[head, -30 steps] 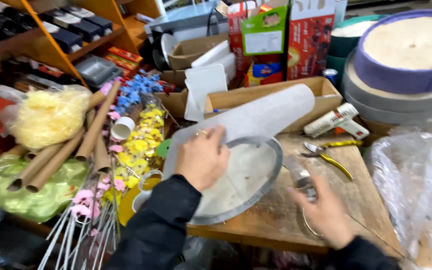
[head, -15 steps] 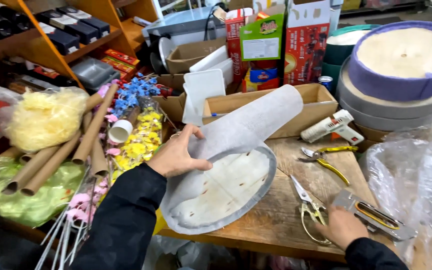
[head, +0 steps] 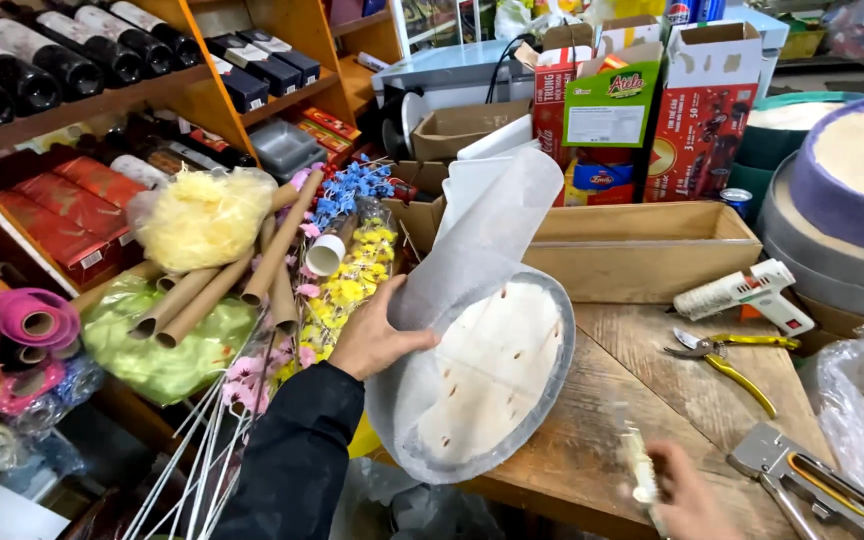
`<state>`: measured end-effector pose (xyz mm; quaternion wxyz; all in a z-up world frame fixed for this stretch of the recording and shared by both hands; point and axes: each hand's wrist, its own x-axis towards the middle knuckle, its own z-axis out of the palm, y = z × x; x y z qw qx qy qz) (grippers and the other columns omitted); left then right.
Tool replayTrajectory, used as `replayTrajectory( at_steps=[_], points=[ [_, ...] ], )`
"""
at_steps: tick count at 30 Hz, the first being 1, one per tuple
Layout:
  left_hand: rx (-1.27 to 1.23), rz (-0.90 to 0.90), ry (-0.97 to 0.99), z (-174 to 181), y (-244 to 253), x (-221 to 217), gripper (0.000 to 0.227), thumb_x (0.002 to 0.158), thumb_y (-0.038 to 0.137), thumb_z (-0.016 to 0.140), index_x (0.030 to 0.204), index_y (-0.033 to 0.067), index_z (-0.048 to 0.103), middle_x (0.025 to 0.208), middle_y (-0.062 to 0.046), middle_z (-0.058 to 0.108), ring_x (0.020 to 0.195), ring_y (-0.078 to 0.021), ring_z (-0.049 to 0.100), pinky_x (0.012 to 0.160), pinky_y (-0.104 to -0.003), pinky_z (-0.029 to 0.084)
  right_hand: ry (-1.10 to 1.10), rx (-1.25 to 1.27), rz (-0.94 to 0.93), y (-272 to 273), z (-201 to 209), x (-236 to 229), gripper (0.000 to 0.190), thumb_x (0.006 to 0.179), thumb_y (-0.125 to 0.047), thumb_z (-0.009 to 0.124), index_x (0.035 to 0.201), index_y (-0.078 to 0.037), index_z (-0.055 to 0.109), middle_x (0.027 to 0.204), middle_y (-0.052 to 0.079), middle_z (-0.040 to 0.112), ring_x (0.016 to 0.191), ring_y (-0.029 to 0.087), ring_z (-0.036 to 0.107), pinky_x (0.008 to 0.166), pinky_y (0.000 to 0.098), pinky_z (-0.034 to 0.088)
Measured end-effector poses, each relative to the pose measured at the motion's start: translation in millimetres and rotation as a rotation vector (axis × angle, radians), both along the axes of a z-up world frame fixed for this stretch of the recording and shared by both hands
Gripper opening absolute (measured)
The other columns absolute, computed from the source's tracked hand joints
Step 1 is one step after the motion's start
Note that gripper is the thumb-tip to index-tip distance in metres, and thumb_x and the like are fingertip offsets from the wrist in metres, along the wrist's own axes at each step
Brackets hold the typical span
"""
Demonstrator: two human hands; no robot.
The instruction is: Upholstering a circular base with grey fabric using a manual stapler and scissors
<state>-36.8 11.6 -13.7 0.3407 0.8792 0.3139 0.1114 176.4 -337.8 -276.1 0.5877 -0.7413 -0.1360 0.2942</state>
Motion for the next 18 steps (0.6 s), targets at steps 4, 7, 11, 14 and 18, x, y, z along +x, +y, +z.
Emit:
replayTrajectory(
  at_steps=[4,7,11,14,18],
  points=[
    [0.013,-0.005,-0.024,-8,9,-2,0.110,0.067,0.050,0.079,0.163,0.0267,0.031,0.167,-0.005,0.040,0.147,-0.0312,0.046,0.114,-0.045,0.041,-0.507,-0.196,0.062,61,39,-43,0.108,0.047,-0.040,0.109,0.138,-0.019,0.055,0.133,0.004,0.072,0.124,0.018,0.070,0.108,0.0335,0.053],
    [-0.033,-0.023,-0.029,-8,11,-11,0.111,0.072,0.051,0.080,0.165,0.0264,0.025,0.174,-0.002,0.023,0.157,-0.0311,0.029,0.124,-0.054,0.031,-0.570,-0.174,0.069,95,30,-24,0.110,0.046,-0.040,0.104,0.140,-0.018,0.052,0.134,0.008,0.070,0.125,0.023,0.069,0.103,0.0384,0.056],
    [-0.092,-0.020,-0.051,-12,17,-17,0.108,0.075,0.049,0.080,0.165,0.0277,0.025,0.172,-0.002,0.026,0.156,-0.0312,0.032,0.124,-0.056,0.033,-0.674,-0.031,0.060,125,29,-9,0.119,0.042,-0.043,0.108,0.142,-0.013,0.050,0.135,0.011,0.063,0.124,0.024,0.066,0.104,0.0386,0.055],
    [-0.051,-0.029,-0.078,-20,30,-15,0.110,0.070,0.051,0.081,0.164,0.0268,0.029,0.171,-0.004,0.032,0.154,-0.0305,0.036,0.121,-0.050,0.036,-0.736,-0.085,0.106,141,39,-2,0.122,0.045,-0.057,0.104,0.143,-0.014,0.046,0.135,0.012,0.058,0.122,0.026,0.066,0.104,0.0435,0.056],
    [-0.029,-0.057,-0.104,-23,42,-18,0.111,0.066,0.053,0.079,0.163,0.0238,0.034,0.167,-0.008,0.040,0.149,-0.0299,0.044,0.114,-0.044,0.039,-0.945,0.021,0.100,160,36,4,0.122,0.039,-0.059,0.105,0.137,-0.009,0.051,0.126,0.012,0.059,0.115,0.027,0.064,0.098,0.0417,0.053]
  ],
)
